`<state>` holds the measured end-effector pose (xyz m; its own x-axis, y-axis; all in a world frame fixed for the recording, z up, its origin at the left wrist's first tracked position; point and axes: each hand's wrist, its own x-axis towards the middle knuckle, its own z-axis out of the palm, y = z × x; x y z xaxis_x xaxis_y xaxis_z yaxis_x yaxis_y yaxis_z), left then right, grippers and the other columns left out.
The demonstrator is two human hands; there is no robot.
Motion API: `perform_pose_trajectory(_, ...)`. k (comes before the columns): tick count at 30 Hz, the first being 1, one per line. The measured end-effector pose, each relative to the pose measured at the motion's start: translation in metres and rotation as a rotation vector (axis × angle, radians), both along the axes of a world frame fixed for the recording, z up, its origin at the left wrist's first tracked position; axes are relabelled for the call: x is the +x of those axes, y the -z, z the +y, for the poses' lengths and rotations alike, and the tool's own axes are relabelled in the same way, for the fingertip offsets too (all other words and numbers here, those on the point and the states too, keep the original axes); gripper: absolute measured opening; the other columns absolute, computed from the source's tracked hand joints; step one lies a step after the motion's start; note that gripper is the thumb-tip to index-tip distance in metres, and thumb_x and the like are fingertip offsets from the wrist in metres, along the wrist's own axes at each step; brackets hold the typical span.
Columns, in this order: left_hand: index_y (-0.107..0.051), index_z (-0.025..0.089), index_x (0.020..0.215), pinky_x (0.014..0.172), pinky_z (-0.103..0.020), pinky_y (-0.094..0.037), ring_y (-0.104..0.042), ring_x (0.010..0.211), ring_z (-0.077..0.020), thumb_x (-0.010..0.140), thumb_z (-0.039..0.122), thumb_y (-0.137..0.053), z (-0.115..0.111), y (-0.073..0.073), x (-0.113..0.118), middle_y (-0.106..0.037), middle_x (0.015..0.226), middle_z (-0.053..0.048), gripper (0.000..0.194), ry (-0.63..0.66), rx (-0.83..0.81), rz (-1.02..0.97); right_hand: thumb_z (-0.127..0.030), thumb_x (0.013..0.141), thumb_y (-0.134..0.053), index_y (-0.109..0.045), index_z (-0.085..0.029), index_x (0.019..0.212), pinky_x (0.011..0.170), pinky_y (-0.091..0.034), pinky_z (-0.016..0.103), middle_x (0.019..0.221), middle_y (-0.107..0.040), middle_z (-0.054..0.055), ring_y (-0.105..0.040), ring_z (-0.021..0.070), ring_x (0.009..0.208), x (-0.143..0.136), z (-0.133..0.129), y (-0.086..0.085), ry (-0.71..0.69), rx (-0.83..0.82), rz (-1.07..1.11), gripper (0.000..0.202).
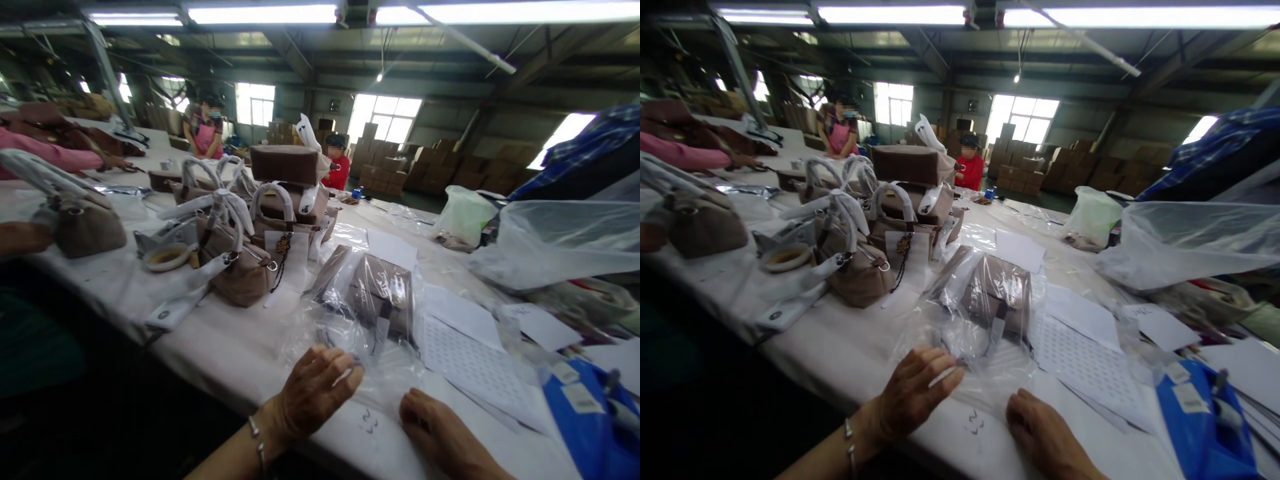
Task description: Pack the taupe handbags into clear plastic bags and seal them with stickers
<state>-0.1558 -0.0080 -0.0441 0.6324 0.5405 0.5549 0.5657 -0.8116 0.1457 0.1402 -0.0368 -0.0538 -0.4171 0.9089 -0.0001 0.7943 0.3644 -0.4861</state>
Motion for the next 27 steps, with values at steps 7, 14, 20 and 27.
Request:
perform_pose_trajectory(7, -0.065, 0.018, 0.099, 0.105, -0.049, -0.039, -0.055, 0.116, -0.0250, 0.099, 0.015, -0.044, 0.053, -0.013, -0.005, -0.066, 0.110, -0.008, 0.021, -0.205, 0.144, 0.061, -0.010, 0.061, -0.058, -0.071, -0.024, 0.071, 0.057, -0.046, 0.024, 0.073, -0.067, 0.001, -0.062, 0.0164, 0.066, 0.009, 0.007, -0.013, 0.051, -0.354, -0.014, 0.021)
perform_pose_trajectory(14, -0.057, 0.018, 0.082, 0.073, -0.033, -0.042, -0.054, 0.080, -0.0197, 0.093, 0.014, -0.056, 0.060, 0.036, -0.012, -0.062, 0.084, -0.002, 0.011, -0.092, -0.009, 0.161, -0.057, 0.091, -0.048, -0.073, -0.021, 0.101, 0.074, -0.056, 0.033, 0.096, -0.073, 0.007, -0.068, 0.0208, 0.079, -0.021, 0.083, -0.098, 0.226, 0.079, 0.143, 0.044)
perform_pose_trajectory(20, -0.060, 0.019, 0.095, 0.088, -0.038, -0.046, -0.056, 0.097, -0.0229, 0.089, 0.023, -0.063, 0.049, 0.030, -0.027, -0.062, 0.101, -0.005, 0.009, -0.034, -0.430, -0.073, -0.060, 0.089, -0.057, -0.047, -0.025, 0.145, 0.116, -0.016, 0.065, 0.153, -0.042, 0.010, -0.027, 0.0381, 0.144, -0.086, 0.157, -0.036, -0.025, 0.718, -0.237, 0.067)
perform_pose_trajectory(27, -0.044, 0.019, 0.114, 0.056, -0.034, -0.058, -0.064, 0.075, -0.0191, 0.082, 0.069, -0.054, 0.067, 0.050, -0.045, -0.057, 0.103, -0.008, 0.060, -0.473, -0.997, -1.192, -0.059, 0.085, -0.062, -0.040, -0.026, 0.149, 0.117, -0.012, 0.066, 0.157, -0.035, 0.009, -0.020, 0.0387, 0.147, -0.081, 0.169, 0.008, 0.006, 0.755, -0.337, 0.075)
